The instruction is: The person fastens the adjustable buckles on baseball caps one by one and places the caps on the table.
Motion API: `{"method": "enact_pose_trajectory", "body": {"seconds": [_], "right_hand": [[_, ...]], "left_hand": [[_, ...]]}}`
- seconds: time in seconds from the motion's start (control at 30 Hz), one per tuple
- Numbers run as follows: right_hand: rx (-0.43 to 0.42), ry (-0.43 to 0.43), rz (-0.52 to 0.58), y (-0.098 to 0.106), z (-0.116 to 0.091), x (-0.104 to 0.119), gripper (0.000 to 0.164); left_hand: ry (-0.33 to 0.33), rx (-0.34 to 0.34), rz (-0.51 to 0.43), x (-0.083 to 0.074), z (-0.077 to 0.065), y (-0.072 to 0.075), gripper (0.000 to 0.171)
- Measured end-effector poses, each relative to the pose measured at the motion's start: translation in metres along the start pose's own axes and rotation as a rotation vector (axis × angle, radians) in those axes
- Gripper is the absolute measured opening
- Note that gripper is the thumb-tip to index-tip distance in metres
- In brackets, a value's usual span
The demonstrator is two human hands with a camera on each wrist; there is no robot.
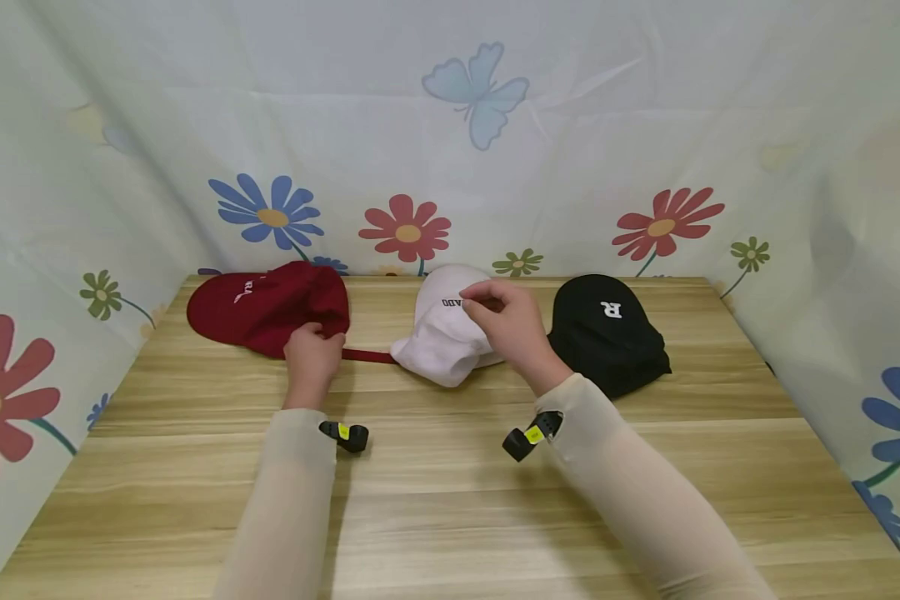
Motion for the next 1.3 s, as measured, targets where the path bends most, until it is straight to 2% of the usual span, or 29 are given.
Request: {"method": "enact_pose_trajectory", "body": {"seconds": [0.1,0.2,0.43,0.7,0.87,1.0,1.17,1.3], "right_hand": [[0.011,-0.007,-0.025,-0.007,0.000,-0.001,0.015],[0.031,-0.019,-0.039,-0.014,0.001,-0.003,0.017],[0.058,-0.012,-0.079,-0.031,0.001,-0.004,0.016],[0.120,0.021,-0.101,-0.053,-0.001,-0.001,0.011],[0.151,0.024,-0.106,-0.063,-0.002,0.002,0.010],[0.162,0.018,-0.120,-0.070,0.000,0.000,0.011],[0.179,0.002,-0.142,-0.077,0.002,-0.004,0.012],[0.199,-0.016,-0.145,-0.082,0.003,-0.008,0.012]], "left_hand": [[-0.015,0.055,0.072,0.002,0.005,-0.002,0.052],[-0.053,0.077,0.134,0.001,0.009,-0.003,0.046],[-0.139,0.032,0.215,-0.002,0.011,0.000,0.025],[-0.174,-0.017,0.235,0.004,0.008,0.006,0.022],[-0.190,-0.042,0.244,0.002,0.003,0.018,0.019],[-0.210,-0.075,0.257,-0.009,-0.002,0.034,0.018],[-0.266,-0.140,0.251,-0.024,-0.008,0.054,0.017],[-0.270,-0.158,0.242,-0.029,-0.011,0.065,0.015]]}}
Point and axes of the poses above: each hand's wrist, its own z-axis towards the middle knuckle, its own y-axis out of the back of the hand, x = y × z, the point moved 7 cm from there along z, towards the middle knuckle, and after that the axes turned 7 degrees about -y, right-handed, at the moved point
